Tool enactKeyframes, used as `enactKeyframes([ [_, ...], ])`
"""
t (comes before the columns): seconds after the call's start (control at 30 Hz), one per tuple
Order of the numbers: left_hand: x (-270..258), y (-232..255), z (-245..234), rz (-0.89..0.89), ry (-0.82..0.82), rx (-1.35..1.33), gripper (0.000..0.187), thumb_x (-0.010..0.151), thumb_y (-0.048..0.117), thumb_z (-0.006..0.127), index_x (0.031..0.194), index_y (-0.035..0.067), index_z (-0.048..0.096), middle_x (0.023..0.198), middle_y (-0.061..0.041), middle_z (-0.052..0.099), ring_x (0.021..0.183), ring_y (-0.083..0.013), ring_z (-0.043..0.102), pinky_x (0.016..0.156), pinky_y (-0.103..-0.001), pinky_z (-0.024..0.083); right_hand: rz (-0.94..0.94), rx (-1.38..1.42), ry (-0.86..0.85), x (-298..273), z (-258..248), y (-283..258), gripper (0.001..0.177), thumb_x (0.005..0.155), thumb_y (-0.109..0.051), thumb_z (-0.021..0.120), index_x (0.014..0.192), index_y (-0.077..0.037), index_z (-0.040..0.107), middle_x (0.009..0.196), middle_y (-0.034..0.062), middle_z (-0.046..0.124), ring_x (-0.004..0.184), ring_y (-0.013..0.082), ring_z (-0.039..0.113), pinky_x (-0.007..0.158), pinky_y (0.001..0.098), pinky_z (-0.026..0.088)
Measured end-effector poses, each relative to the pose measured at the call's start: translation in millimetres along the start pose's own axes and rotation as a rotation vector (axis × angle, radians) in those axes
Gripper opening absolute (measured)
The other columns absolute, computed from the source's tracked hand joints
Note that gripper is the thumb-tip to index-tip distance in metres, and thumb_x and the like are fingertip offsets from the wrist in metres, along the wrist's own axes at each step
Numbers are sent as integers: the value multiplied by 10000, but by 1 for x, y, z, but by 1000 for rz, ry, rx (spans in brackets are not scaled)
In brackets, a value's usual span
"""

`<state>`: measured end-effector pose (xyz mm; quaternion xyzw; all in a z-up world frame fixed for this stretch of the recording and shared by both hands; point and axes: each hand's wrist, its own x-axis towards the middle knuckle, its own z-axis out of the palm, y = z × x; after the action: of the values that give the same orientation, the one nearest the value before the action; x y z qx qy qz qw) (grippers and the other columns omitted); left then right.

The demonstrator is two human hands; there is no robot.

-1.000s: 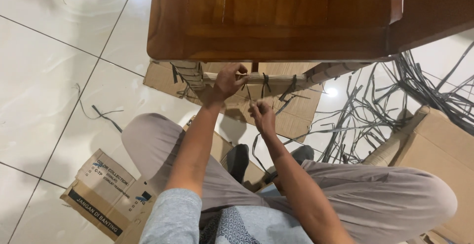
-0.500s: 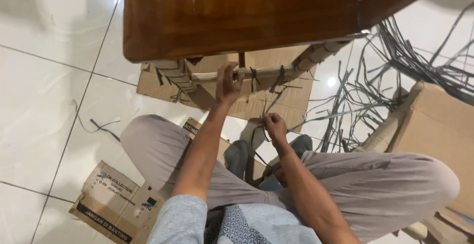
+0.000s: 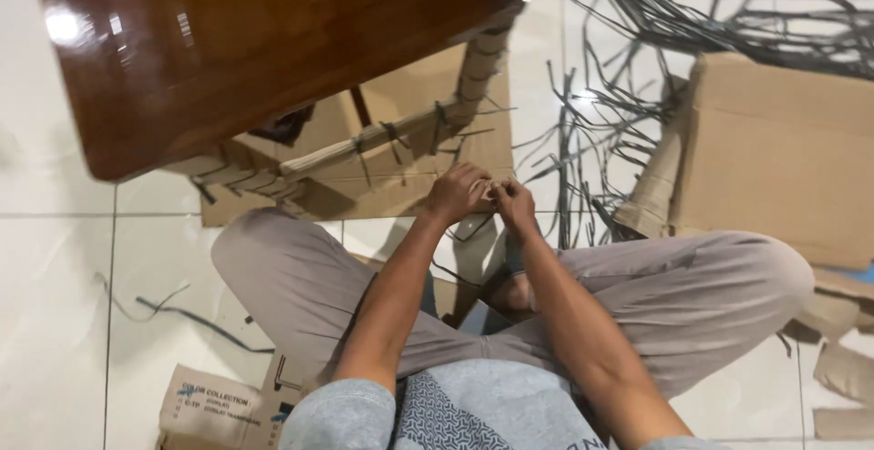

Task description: Wrap the legs of a wooden chair with cardboard and plastic strips for protection.

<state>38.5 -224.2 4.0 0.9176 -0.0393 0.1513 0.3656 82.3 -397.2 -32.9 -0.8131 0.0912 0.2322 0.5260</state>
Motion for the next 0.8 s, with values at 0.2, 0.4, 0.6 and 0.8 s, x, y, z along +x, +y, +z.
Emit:
enactKeyframes([
  [0.2, 13, 49, -6, -186, -390, -41, 123, 939, 188, 656, 1042, 186, 723, 1012, -58, 720, 1061, -293, 693, 934, -453, 578, 10, -331, 59, 59, -96, 43, 222, 916, -374, 716, 1085, -245, 780, 828, 27, 770, 884, 244, 753, 823, 410, 565],
  [0.4, 19, 60, 16, -296, -594, 2, 142, 946, 199, 655, 1054, 221, 744, 1045, -25, 740, 1086, -264, 703, 964, -451, 576, 167, -695, 153, 98, -180, 82, 273, 955, -414, 663, 1194, -324, 761, 1112, 72, 771, 1105, 358, 711, 959, 486, 561],
  [0.6, 29, 76, 12, -392, -688, -21, 167, 968, 195, 640, 1100, 162, 735, 1100, -91, 730, 1131, -308, 686, 995, -484, 558, 154, -530, 196, 70, -176, 64, 297, 946, -268, 680, 1207, -153, 763, 1162, 181, 737, 1130, 465, 671, 942, 569, 537],
  [0.8, 35, 84, 6, -428, -712, -26, 169, 982, 180, 629, 1111, 155, 736, 1095, -80, 730, 1120, -282, 696, 986, -462, 563, 43, -710, 74, 48, -158, 36, 317, 927, -172, 593, 1199, -191, 755, 1359, 137, 601, 1217, 489, 615, 1034, 574, 519],
])
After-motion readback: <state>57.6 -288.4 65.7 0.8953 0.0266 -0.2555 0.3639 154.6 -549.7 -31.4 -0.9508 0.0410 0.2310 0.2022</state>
